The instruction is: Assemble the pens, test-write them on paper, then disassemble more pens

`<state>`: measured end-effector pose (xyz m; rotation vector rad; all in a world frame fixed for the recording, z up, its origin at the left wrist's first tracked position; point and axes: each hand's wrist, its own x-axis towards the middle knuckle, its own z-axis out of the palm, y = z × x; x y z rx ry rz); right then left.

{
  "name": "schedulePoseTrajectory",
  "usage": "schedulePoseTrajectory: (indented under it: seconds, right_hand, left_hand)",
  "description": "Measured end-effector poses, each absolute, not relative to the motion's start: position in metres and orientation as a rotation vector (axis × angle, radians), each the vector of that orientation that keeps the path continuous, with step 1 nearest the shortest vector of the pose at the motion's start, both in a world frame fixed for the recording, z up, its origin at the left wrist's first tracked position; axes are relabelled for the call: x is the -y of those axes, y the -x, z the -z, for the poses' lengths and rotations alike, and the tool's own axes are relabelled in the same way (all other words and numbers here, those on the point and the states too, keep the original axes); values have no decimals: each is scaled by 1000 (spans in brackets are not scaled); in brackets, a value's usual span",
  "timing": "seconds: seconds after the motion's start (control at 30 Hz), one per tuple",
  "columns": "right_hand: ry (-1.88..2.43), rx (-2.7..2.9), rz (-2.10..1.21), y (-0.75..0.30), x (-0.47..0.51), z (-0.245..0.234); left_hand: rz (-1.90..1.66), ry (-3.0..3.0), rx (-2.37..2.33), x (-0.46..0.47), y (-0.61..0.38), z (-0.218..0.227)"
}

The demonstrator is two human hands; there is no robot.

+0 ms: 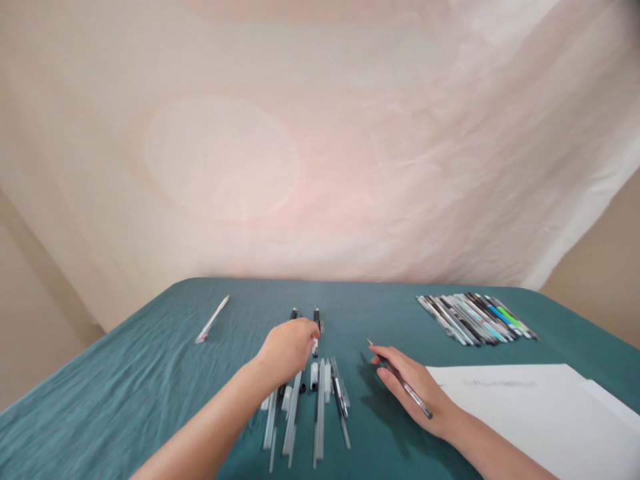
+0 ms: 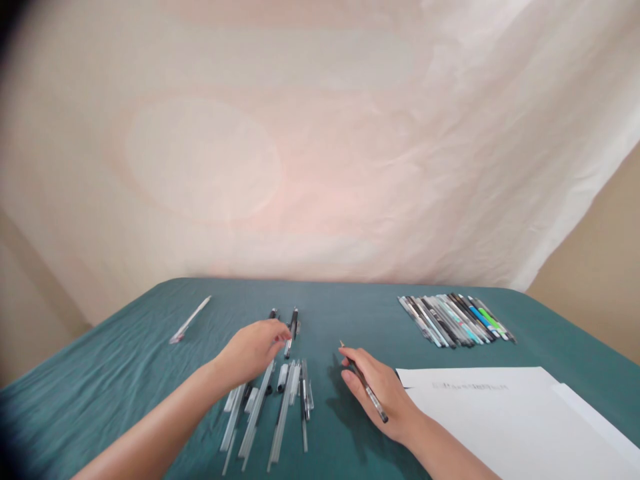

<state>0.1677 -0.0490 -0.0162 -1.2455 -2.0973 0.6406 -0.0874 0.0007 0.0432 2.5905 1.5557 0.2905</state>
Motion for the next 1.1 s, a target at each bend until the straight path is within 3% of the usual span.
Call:
schedulePoseTrajectory:
  seconds: [0.2,0.57,1.1]
  right_hand:
    - [1257,2114,-634,-167,49,15]
    - [1264,2124,-632,-166,50,16]
    - [1233,2125,-558,-167,45,28]
  left_hand:
    - [-227,-2592,-1669,-3,94,-50]
    - [45,-2567,-1366,11,94,-57]
    - [-3,-2649,-1315,21,82,-46]
